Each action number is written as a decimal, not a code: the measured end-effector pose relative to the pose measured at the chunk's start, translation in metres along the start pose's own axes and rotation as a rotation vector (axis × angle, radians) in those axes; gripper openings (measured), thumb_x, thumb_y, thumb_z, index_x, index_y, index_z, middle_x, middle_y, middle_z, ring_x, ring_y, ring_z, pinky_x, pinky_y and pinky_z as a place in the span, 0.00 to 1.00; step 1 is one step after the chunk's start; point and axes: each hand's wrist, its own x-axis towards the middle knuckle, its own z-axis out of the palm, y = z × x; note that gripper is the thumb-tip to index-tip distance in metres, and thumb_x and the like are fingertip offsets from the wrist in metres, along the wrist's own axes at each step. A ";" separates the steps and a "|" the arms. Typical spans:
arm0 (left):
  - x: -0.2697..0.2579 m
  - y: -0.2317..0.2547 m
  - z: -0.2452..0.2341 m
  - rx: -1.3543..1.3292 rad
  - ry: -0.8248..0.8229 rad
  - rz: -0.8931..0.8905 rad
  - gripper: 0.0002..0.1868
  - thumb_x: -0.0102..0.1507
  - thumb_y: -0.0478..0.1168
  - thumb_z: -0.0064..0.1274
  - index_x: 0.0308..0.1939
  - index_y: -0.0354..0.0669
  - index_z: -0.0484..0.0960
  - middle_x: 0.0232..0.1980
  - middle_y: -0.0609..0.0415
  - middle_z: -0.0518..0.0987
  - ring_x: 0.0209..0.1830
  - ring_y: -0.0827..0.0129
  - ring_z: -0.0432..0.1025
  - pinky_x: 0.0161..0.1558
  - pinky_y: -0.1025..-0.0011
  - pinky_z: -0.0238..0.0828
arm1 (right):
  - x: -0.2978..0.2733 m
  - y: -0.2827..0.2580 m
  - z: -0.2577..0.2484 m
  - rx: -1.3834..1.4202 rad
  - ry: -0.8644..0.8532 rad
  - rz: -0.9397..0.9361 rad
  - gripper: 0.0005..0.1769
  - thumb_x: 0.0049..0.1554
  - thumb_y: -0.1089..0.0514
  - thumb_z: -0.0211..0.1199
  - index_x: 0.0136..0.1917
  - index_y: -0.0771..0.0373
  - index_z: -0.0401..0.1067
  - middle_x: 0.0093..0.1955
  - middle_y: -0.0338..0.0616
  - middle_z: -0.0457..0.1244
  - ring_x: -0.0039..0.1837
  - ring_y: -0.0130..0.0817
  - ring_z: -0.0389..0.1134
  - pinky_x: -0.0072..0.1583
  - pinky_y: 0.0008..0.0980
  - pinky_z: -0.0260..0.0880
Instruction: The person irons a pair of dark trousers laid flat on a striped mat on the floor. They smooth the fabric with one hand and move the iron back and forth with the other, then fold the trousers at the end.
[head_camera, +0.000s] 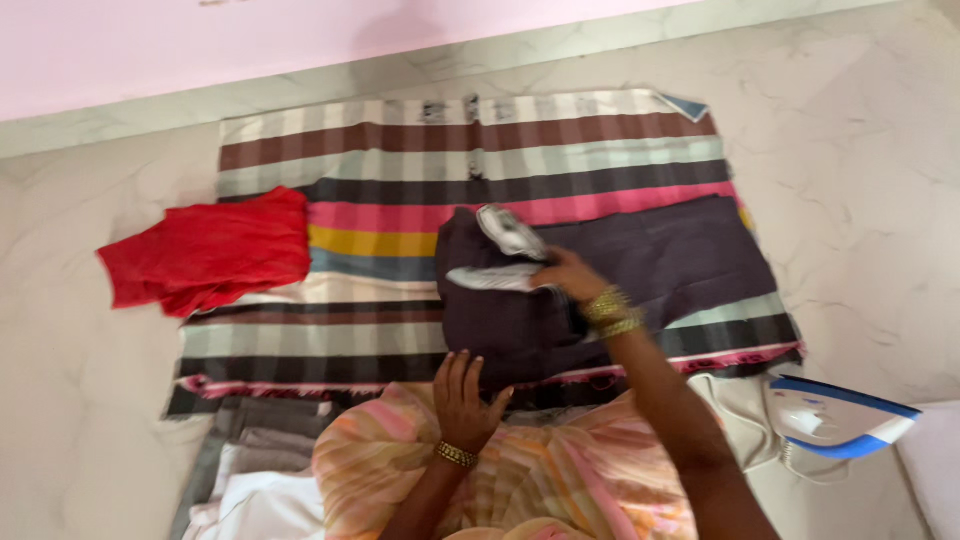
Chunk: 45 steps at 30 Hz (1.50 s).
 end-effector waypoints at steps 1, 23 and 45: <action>0.003 0.002 0.007 -0.017 -0.024 -0.022 0.37 0.64 0.62 0.59 0.64 0.35 0.73 0.70 0.38 0.68 0.72 0.40 0.60 0.69 0.45 0.58 | -0.015 -0.010 -0.039 -0.034 -0.009 -0.045 0.40 0.43 0.58 0.72 0.68 0.74 0.69 0.55 0.48 0.70 0.55 0.36 0.70 0.61 0.34 0.68; -0.004 -0.040 0.314 -0.653 -0.595 -1.211 0.44 0.48 0.59 0.72 0.59 0.31 0.80 0.58 0.41 0.83 0.58 0.51 0.78 0.60 0.60 0.73 | -0.142 0.151 -0.145 -0.072 0.663 0.286 0.40 0.52 0.40 0.72 0.69 0.64 0.64 0.52 0.53 0.69 0.49 0.41 0.71 0.51 0.40 0.68; 0.069 -0.008 0.332 -0.909 -0.687 -1.281 0.28 0.60 0.43 0.60 0.59 0.27 0.78 0.60 0.38 0.80 0.54 0.50 0.77 0.53 0.59 0.74 | -0.167 0.161 0.038 1.262 0.921 0.191 0.16 0.60 0.48 0.59 0.55 0.60 0.68 0.51 0.46 0.65 0.51 0.38 0.69 0.52 0.47 0.76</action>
